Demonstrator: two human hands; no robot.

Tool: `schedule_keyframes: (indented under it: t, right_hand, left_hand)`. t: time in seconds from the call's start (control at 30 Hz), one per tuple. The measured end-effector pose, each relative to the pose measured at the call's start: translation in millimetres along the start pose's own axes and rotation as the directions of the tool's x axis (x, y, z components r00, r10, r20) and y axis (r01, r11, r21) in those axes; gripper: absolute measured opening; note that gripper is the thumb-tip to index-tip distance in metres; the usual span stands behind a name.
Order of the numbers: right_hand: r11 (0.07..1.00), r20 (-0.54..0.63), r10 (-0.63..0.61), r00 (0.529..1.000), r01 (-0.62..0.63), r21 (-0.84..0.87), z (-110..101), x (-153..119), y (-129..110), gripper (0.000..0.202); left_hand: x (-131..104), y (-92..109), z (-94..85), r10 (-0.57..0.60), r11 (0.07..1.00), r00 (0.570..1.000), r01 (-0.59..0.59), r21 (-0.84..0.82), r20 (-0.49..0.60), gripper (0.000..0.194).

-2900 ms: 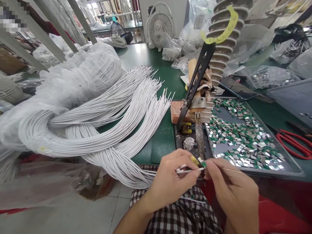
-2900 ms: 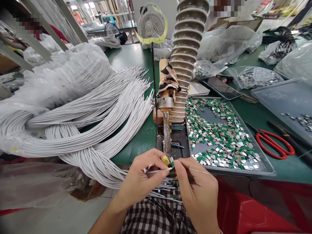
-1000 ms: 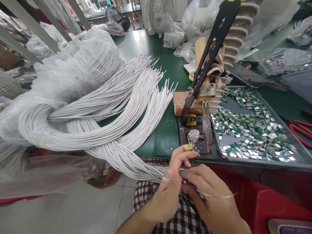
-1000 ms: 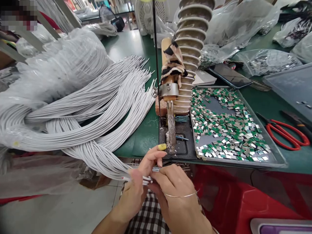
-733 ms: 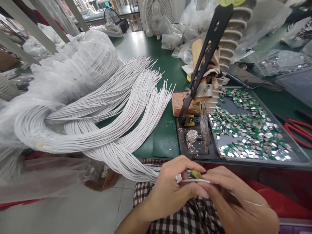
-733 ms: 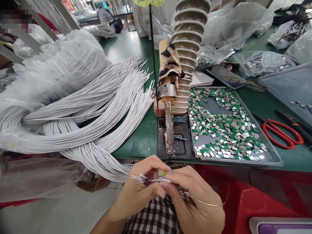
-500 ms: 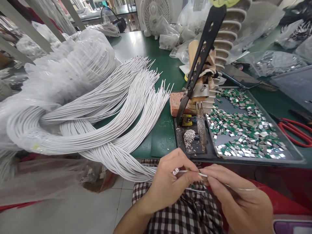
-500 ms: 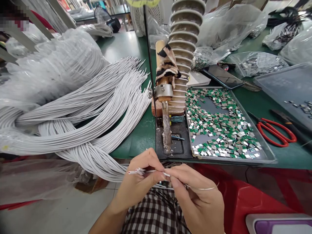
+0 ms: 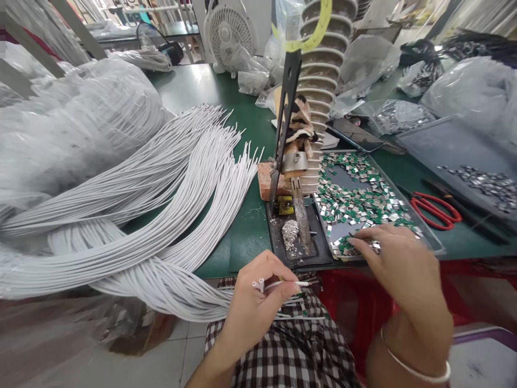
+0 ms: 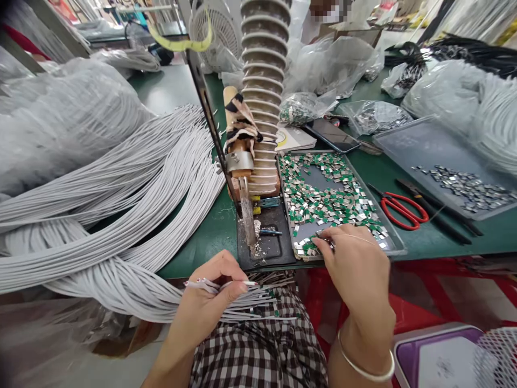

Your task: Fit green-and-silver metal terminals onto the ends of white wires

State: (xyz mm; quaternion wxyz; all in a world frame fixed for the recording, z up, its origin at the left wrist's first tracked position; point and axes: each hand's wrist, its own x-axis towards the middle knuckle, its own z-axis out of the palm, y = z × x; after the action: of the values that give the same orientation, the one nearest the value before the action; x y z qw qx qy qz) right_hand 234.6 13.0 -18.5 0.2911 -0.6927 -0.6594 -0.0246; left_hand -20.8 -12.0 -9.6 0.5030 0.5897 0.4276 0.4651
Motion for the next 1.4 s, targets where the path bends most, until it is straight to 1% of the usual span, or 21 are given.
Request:
schedule_keyframes:
  t: [0.07,0.17,0.27,0.33,0.37,0.4,0.43,0.5,0.57,0.67,0.9,0.97,1.03,1.1,1.13,1.2,1.27,1.33,1.4]
  right_hand:
    - [0.999,0.041,-0.016,0.999,0.015,0.03,6,9,8,0.048]
    - [0.994,0.005,0.0,1.0,0.0,0.106,13,11,0,0.041]
    - [0.975,-0.074,0.061,0.995,-0.044,0.219,12,-2,-24,0.028]
    - [0.945,-0.09,0.08,0.993,-0.047,0.324,8,-16,-44,0.021]
    - [0.922,-0.08,0.079,0.994,-0.043,0.385,6,-23,-54,0.017]
    - [0.874,-0.065,0.081,0.995,-0.04,0.485,5,-28,-63,0.013]
    - [0.834,-0.049,0.086,0.995,-0.045,0.55,4,-33,-71,0.009]
    - [0.782,-0.041,0.105,0.994,-0.057,0.621,4,-38,-82,0.004]
    - [0.773,-0.053,0.126,0.991,-0.065,0.631,6,-39,-88,0.003]
    - [0.769,-0.073,0.15,0.986,-0.07,0.635,10,-39,-91,0.004]
    - [0.774,-0.104,0.157,0.982,-0.057,0.631,9,-41,-94,0.006]
    - [0.796,-0.114,0.124,0.986,-0.03,0.604,10,-43,-92,0.01]
    - [0.837,-0.14,0.08,0.987,0.01,0.548,10,-46,-89,0.02]
    - [0.877,-0.194,0.031,0.981,0.066,0.476,11,-48,-86,0.027]
    - [0.884,-0.234,0.008,0.972,0.102,0.456,10,-48,-85,0.026]
    - [0.868,-0.314,-0.046,0.948,0.193,0.457,8,-48,-84,0.019]
    - [0.847,-0.362,-0.107,0.926,0.276,0.454,5,-46,-86,0.019]
    - [0.852,-0.373,-0.171,0.912,0.327,0.409,2,-42,-88,0.022]
    - [0.867,-0.367,-0.198,0.909,0.337,0.367,0,-39,-90,0.023]
  left_hand:
    - [2,-2,1.6,0.002,1.0,0.999,-0.002,-0.002,0.036,0.011]
    - [6,-2,5.2,0.004,1.0,0.998,-0.003,-0.019,0.063,0.012]
    - [9,2,9.0,-0.09,0.995,0.995,0.091,-0.046,0.032,0.015]
    - [10,6,11.7,-0.146,0.986,0.989,0.146,-0.081,-0.001,0.015]
    - [11,8,13.2,-0.154,0.983,0.988,0.152,-0.103,-0.011,0.015]
    - [12,9,14.7,-0.151,0.981,0.988,0.148,-0.126,-0.018,0.015]
    - [13,10,16.2,-0.143,0.979,0.989,0.138,-0.149,-0.027,0.015]
    - [14,11,18.8,-0.13,0.976,0.99,0.117,-0.186,-0.055,0.015]
    - [14,10,20.4,-0.13,0.972,0.988,0.11,-0.205,-0.082,0.015]
    - [14,9,21.1,-0.14,0.972,0.985,0.117,-0.204,-0.103,0.014]
    - [15,11,21.1,-0.145,0.966,0.984,0.119,-0.228,-0.101,0.015]
    - [15,13,21.3,-0.148,0.967,0.982,0.119,-0.224,-0.12,0.015]
    - [14,14,21.4,-0.147,0.972,0.979,0.117,-0.205,-0.138,0.015]
    - [14,16,21.4,-0.14,0.976,0.978,0.109,-0.189,-0.158,0.014]
    - [14,16,21.3,-0.138,0.977,0.977,0.106,-0.186,-0.165,0.014]
    - [14,18,21.0,-0.136,0.976,0.976,0.103,-0.19,-0.17,0.014]
    - [15,20,20.6,-0.142,0.973,0.976,0.107,-0.203,-0.166,0.014]
    - [17,21,20.3,-0.154,0.968,0.975,0.117,-0.22,-0.159,0.013]
    - [19,22,20.2,-0.164,0.964,0.973,0.124,-0.233,-0.16,0.012]
